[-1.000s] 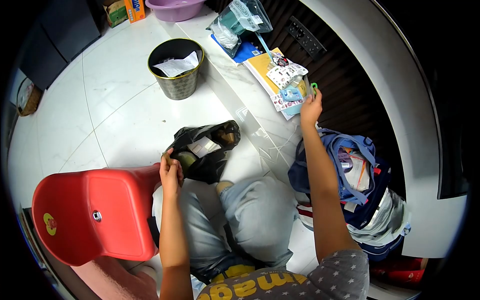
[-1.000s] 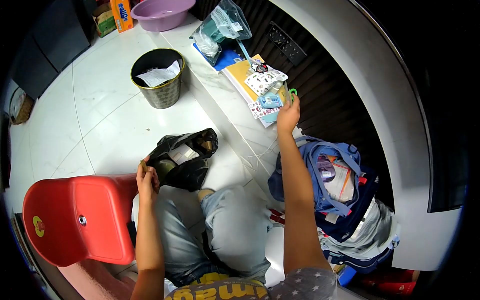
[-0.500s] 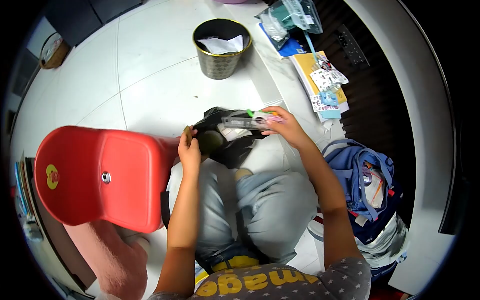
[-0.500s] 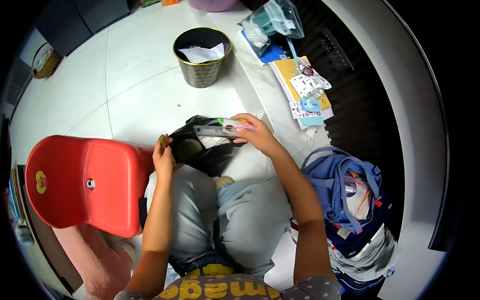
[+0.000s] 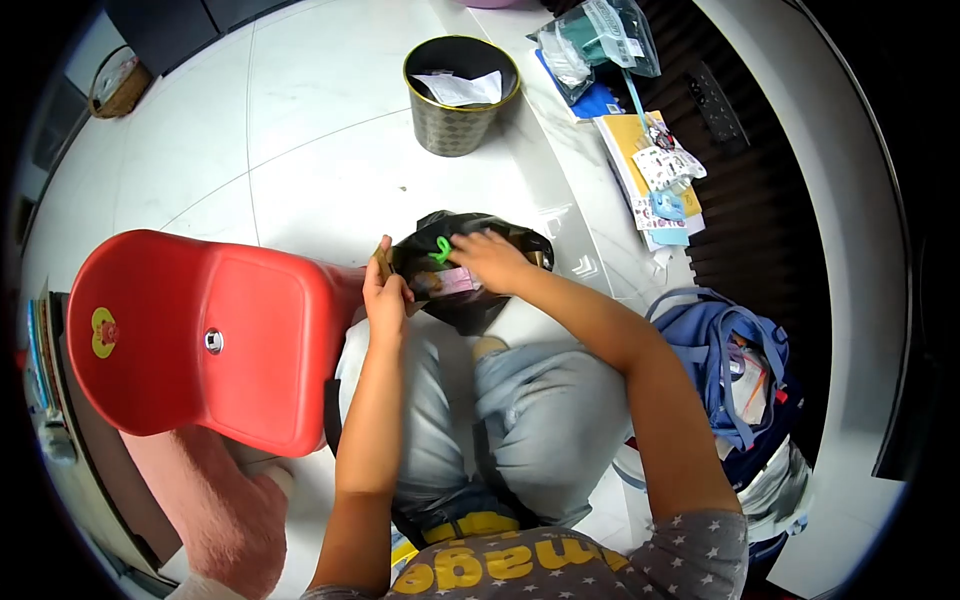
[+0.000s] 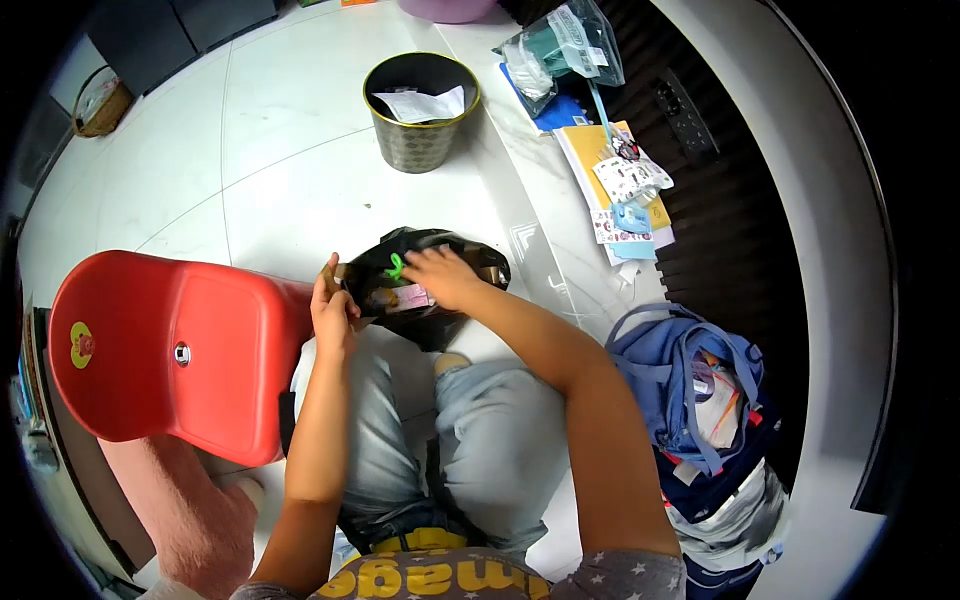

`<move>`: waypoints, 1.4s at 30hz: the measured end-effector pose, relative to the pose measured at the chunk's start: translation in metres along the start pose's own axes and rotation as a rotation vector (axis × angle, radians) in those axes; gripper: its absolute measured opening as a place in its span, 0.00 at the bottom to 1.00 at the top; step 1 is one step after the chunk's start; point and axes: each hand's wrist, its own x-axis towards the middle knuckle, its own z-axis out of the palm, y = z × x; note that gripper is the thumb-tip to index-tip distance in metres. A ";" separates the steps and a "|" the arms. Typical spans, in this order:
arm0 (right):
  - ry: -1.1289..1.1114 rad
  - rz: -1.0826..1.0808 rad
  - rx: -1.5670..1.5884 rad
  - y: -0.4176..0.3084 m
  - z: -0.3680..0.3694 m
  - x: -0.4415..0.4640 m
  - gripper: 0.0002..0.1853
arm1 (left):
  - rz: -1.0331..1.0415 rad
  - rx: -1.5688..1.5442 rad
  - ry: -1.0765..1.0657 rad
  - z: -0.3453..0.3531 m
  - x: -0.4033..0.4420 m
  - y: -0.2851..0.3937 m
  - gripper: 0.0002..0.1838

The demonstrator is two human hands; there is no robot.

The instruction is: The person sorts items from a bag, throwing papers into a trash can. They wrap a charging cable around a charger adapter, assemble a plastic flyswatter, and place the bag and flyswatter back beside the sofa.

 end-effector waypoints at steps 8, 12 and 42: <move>0.387 0.565 0.330 0.055 -0.044 -0.053 0.11 | -0.028 0.103 -0.071 0.001 -0.001 0.001 0.32; 0.899 0.577 0.009 0.110 -0.056 -0.100 0.14 | 0.018 0.158 -0.076 0.003 -0.001 0.000 0.31; 0.446 1.073 -0.344 0.267 -0.102 -0.162 0.13 | 0.028 0.208 -0.132 0.017 0.010 -0.018 0.29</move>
